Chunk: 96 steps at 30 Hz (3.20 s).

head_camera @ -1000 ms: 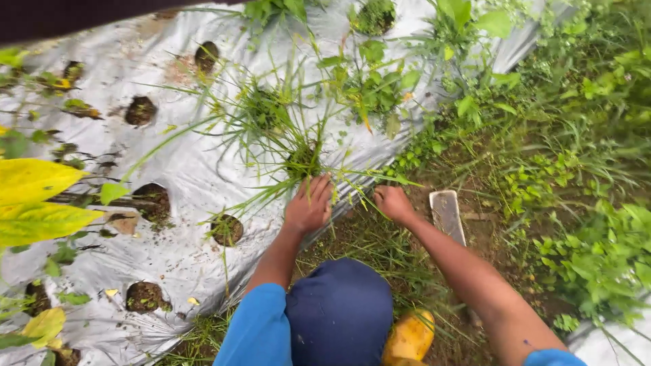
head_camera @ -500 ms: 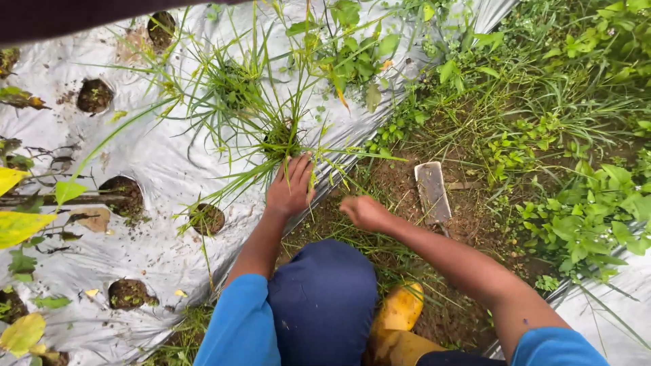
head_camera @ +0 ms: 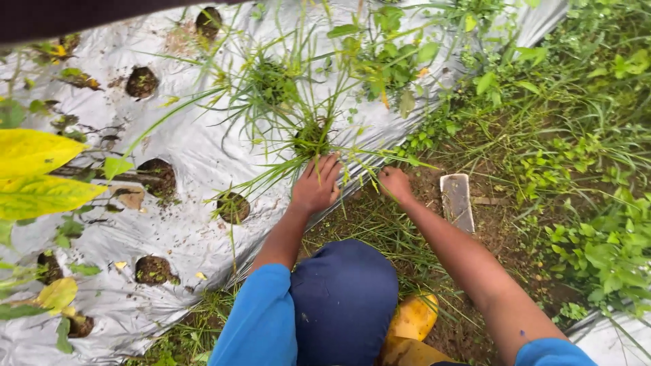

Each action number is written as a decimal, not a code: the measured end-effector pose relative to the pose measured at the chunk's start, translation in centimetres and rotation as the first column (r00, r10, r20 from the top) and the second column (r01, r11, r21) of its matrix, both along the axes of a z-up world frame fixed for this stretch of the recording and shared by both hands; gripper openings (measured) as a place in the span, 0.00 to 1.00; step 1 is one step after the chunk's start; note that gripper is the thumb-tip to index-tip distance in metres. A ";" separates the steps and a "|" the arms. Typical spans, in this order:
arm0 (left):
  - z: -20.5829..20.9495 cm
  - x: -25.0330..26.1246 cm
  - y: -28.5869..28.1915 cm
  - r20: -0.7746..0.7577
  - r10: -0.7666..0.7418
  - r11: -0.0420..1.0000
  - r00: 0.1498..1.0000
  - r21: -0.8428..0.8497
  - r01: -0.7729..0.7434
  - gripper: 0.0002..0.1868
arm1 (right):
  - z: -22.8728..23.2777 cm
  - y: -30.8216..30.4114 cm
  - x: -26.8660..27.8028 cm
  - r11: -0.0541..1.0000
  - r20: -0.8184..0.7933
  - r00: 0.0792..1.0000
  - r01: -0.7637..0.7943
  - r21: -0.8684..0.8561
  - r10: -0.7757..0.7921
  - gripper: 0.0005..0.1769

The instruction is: The person uses a hand hoe to scrape and remove weeds from the soil between rows of plants covered with white plastic mulch. They also pull weeds by hand from the planting holes and the edges of the plastic sheet.

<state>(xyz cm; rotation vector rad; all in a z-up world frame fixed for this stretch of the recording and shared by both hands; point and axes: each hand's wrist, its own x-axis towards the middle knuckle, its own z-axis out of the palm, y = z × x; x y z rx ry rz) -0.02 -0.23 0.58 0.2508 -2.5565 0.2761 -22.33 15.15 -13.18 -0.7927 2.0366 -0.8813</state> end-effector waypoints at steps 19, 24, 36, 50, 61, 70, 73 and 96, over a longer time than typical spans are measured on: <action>-0.1 0.5 0.0 0.030 -0.028 0.999 0.999 0.035 0.026 0.28 | 9.2 1.7 -0.1 0.989 -0.029 0.989 -0.143 0.035 0.144 0.22; 0.5 0.4 0.1 0.054 -0.009 0.999 0.999 0.043 0.007 0.27 | 6.3 1.9 -0.6 0.849 -0.226 0.822 -0.476 0.228 0.522 0.17; -0.6 0.0 -0.1 0.047 -0.004 1.000 0.999 0.029 0.003 0.27 | 15.1 5.4 0.0 0.981 -0.039 0.988 -0.145 0.128 0.151 0.34; 0.4 -0.5 0.0 0.018 -0.058 0.998 0.998 0.027 0.058 0.25 | 16.7 2.2 2.1 0.999 0.056 0.998 0.005 0.050 -0.008 0.23; 2.0 -1.0 1.0 0.035 -0.045 0.999 0.998 -0.004 0.045 0.24 | 22.7 13.3 -1.3 0.951 -0.234 0.931 -0.237 0.198 0.281 0.24; 2.0 -1.3 1.5 0.070 0.001 0.999 0.998 -0.049 0.002 0.25 | 12.0 32.9 2.0 0.656 -0.194 0.960 0.016 0.754 0.200 0.31; 1.4 -1.2 1.8 0.063 -0.012 1.000 0.998 -0.008 0.013 0.23 | 10.7 33.2 2.9 0.771 -0.162 0.987 0.087 0.630 0.020 0.31; 0.6 -1.0 1.4 0.033 -0.038 0.998 0.999 -0.046 0.040 0.21 | 12.8 22.2 -4.9 0.856 0.229 0.826 0.508 0.094 -0.515 0.35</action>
